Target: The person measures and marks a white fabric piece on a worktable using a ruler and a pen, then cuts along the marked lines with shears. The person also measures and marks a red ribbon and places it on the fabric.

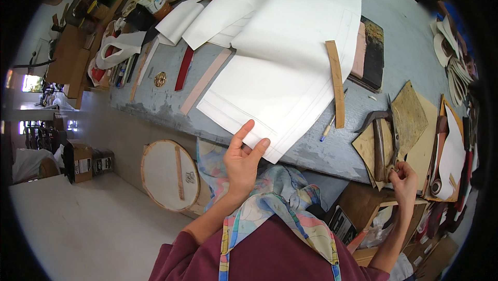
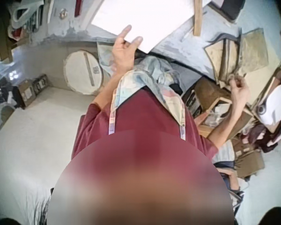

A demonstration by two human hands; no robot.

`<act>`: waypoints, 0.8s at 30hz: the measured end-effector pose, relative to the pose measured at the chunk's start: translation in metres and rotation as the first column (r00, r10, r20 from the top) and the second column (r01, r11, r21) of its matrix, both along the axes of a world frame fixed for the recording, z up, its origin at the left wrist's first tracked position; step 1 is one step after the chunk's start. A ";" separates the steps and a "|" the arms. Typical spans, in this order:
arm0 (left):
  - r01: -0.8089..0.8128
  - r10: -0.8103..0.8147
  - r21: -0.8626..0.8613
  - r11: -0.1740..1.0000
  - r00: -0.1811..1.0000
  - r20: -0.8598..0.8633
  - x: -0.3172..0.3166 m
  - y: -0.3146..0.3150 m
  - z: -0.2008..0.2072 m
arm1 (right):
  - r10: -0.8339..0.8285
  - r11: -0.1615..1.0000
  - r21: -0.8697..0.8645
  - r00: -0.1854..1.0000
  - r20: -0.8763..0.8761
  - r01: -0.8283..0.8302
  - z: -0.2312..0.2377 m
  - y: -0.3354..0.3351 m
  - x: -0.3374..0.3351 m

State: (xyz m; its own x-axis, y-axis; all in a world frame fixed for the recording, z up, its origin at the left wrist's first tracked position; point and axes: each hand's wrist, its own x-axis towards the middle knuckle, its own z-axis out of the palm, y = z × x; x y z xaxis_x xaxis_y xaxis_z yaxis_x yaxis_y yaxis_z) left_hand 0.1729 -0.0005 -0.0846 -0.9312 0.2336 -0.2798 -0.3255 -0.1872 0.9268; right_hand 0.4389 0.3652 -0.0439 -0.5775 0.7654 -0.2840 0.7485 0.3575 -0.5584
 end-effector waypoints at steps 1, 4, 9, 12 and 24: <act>-0.014 0.014 0.006 1.000 1.000 -0.009 -0.001 0.000 -0.001 | -0.045 0.991 -0.128 0.997 -0.066 0.036 0.003 0.007 0.000; -0.031 0.031 0.011 0.999 1.000 -0.002 -0.002 0.002 -0.004 | -0.144 0.926 -0.372 0.972 -0.184 0.066 0.018 0.012 -0.004; -0.015 0.015 -0.002 1.000 0.999 0.035 -0.002 0.004 -0.005 | -0.198 0.820 -0.572 0.945 -0.259 0.015 0.041 -0.038 -0.021; 0.005 -0.004 -0.054 0.999 1.000 0.028 0.002 0.004 -0.003 | -0.009 0.691 -0.718 0.993 -0.119 -0.080 0.050 -0.064 -0.036; -0.027 0.026 0.023 0.999 0.999 0.022 0.002 0.005 -0.002 | 0.551 0.353 -0.916 0.833 0.040 -0.190 0.022 -0.086 -0.091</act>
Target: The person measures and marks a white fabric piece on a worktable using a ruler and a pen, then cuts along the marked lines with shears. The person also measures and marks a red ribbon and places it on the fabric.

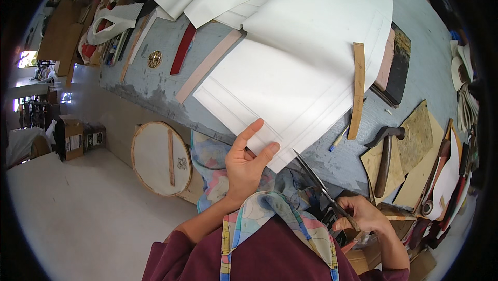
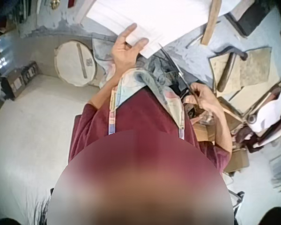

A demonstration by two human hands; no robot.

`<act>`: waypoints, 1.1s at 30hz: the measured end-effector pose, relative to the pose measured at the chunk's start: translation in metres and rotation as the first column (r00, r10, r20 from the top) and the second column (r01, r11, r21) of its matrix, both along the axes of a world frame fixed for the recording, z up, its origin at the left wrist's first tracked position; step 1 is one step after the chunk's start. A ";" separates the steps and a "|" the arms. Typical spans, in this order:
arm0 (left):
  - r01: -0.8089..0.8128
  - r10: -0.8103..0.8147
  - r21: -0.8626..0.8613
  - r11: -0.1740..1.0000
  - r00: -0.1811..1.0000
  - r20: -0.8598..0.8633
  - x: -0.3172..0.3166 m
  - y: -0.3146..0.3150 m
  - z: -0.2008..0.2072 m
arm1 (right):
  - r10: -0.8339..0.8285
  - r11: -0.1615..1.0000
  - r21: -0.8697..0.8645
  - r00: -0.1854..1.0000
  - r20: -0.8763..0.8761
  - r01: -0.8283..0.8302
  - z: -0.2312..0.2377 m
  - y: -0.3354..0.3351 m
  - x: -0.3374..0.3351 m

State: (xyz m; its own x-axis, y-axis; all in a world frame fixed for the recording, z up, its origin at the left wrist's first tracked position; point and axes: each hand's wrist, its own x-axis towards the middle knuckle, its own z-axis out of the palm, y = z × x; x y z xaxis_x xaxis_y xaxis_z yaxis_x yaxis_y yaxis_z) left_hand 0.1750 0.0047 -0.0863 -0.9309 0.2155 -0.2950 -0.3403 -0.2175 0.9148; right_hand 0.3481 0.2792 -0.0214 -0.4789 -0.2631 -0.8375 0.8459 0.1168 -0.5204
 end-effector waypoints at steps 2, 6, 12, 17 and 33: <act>0.039 -0.039 -0.102 0.994 0.999 0.001 -0.004 -0.004 0.001 | 0.022 1.000 0.014 0.999 -0.023 -0.022 -0.002 0.001 -0.005; -0.028 0.027 0.014 1.000 0.996 0.080 -0.002 -0.003 0.000 | 0.021 1.000 0.017 0.999 -0.030 -0.020 -0.001 0.001 -0.009; 0.216 -0.207 -0.103 0.971 0.974 0.089 -0.007 -0.013 -0.001 | -0.107 0.994 -0.021 0.994 -0.003 0.107 0.000 -0.007 0.005; 0.356 -0.338 -0.122 0.927 0.930 0.147 0.000 -0.006 0.004 | -0.234 0.972 -0.018 0.972 -0.028 0.234 -0.005 -0.021 0.033; 0.379 -0.373 0.004 0.925 0.909 0.186 0.012 0.018 0.004 | -0.484 0.861 0.072 0.855 -0.189 0.503 0.001 -0.034 0.081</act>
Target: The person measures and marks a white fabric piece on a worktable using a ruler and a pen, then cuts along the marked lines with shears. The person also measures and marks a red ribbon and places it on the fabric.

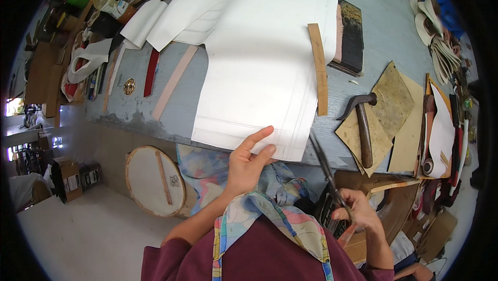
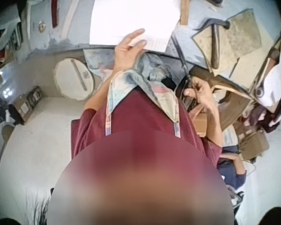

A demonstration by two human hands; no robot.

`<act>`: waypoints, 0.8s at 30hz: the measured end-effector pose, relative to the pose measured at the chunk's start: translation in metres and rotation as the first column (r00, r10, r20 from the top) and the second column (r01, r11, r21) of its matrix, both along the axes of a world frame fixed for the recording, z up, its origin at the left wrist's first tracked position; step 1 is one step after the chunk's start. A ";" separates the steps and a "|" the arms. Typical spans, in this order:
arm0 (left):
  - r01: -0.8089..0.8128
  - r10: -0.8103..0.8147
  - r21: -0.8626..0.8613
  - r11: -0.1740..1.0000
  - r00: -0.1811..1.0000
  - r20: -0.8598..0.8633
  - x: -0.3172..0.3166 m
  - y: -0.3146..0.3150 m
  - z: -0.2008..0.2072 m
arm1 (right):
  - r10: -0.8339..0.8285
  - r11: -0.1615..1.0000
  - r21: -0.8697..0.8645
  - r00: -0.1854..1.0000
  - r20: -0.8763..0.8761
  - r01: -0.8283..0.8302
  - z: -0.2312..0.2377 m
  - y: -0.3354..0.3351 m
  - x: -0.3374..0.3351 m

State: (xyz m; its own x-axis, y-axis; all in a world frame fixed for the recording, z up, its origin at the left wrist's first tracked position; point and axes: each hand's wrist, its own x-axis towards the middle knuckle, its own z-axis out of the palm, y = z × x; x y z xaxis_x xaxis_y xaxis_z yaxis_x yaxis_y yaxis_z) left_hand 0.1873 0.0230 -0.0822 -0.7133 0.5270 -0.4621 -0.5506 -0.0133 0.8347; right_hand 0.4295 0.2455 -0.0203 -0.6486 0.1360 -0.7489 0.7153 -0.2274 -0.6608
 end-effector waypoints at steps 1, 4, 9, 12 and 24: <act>0.014 -0.014 0.006 1.000 0.999 0.037 -0.001 0.004 0.001 | -0.024 0.998 0.055 0.999 -0.040 0.027 0.003 0.005 0.002; 0.104 -0.107 0.041 0.994 0.992 0.061 -0.006 0.013 0.007 | -0.125 0.957 0.254 0.989 -0.074 0.140 0.013 0.029 0.007; 0.563 -0.541 -0.155 0.812 0.825 0.166 -0.022 0.013 0.040 | -0.337 0.626 0.703 0.930 -0.149 0.339 -0.011 0.080 -0.009; 0.613 -0.654 -0.368 0.699 0.756 0.017 -0.027 0.000 0.056 | -0.347 0.442 0.861 0.933 -0.095 0.252 -0.023 0.104 -0.020; -0.076 -0.526 -0.546 0.834 0.185 -0.830 -0.058 -0.057 0.008 | -0.137 0.358 0.926 0.974 0.178 -0.119 0.005 0.100 -0.039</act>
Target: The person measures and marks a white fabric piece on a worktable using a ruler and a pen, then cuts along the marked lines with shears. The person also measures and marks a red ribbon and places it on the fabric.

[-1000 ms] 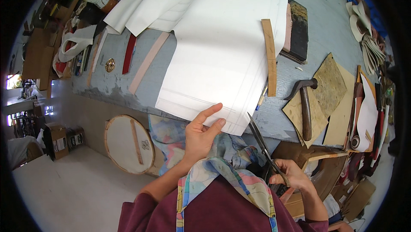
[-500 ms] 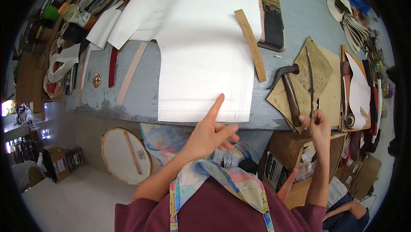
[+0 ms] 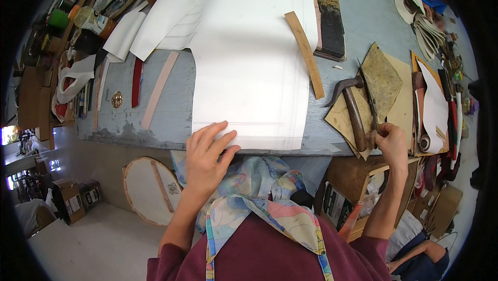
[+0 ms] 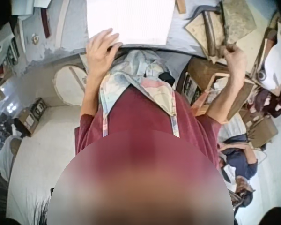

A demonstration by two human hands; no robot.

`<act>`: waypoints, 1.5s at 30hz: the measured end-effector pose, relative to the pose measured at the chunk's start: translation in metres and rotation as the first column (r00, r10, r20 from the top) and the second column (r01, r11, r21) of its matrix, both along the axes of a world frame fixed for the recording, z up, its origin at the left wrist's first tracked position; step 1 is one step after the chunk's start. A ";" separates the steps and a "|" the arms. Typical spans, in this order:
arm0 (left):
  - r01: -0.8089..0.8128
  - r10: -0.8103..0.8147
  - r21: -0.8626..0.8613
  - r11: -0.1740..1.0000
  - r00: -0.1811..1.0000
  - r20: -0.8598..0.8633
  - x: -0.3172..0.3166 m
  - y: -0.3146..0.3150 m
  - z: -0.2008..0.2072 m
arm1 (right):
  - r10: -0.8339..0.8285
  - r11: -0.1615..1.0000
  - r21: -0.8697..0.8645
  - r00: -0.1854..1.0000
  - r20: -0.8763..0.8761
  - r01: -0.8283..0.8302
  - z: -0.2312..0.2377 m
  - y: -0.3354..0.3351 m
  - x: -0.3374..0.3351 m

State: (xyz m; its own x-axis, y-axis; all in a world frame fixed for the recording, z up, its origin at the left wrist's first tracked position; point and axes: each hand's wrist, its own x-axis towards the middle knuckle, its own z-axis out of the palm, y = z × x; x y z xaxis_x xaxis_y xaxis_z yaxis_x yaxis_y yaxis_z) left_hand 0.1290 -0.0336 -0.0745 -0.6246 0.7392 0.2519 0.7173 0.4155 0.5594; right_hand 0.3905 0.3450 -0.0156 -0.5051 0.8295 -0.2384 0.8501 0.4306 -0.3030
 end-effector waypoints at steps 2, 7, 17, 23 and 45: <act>-0.004 0.004 0.006 1.000 1.000 -0.001 0.001 0.002 -0.002 | 0.024 0.998 0.064 0.999 -0.038 -0.022 0.013 -0.005 -0.004; 0.003 -0.003 0.009 1.000 1.000 0.004 0.001 0.006 0.000 | 0.224 0.966 0.192 0.931 -0.288 -0.173 0.010 -0.036 -0.058; -0.015 0.015 0.004 1.000 1.000 -0.027 0.007 0.009 0.001 | 0.508 0.830 0.453 0.777 -0.371 -0.326 -0.017 -0.071 -0.126; 0.054 -0.049 0.107 0.993 0.998 -0.047 0.020 0.014 0.002 | 0.439 0.876 0.384 0.813 -0.382 -0.293 -0.026 -0.072 -0.139; 0.438 -0.429 0.087 0.895 0.897 -0.107 0.017 0.040 -0.012 | -0.077 0.979 0.150 0.938 -0.339 0.135 -0.029 -0.047 0.015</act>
State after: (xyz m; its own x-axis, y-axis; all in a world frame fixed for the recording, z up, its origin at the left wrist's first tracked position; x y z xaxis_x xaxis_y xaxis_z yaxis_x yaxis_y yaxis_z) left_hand 0.1459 0.0065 -0.0868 -0.2214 0.8979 0.3804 0.8581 -0.0059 0.5135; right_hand 0.4058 0.2980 -0.0442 -0.4384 0.8957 0.0742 0.7580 0.4128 -0.5049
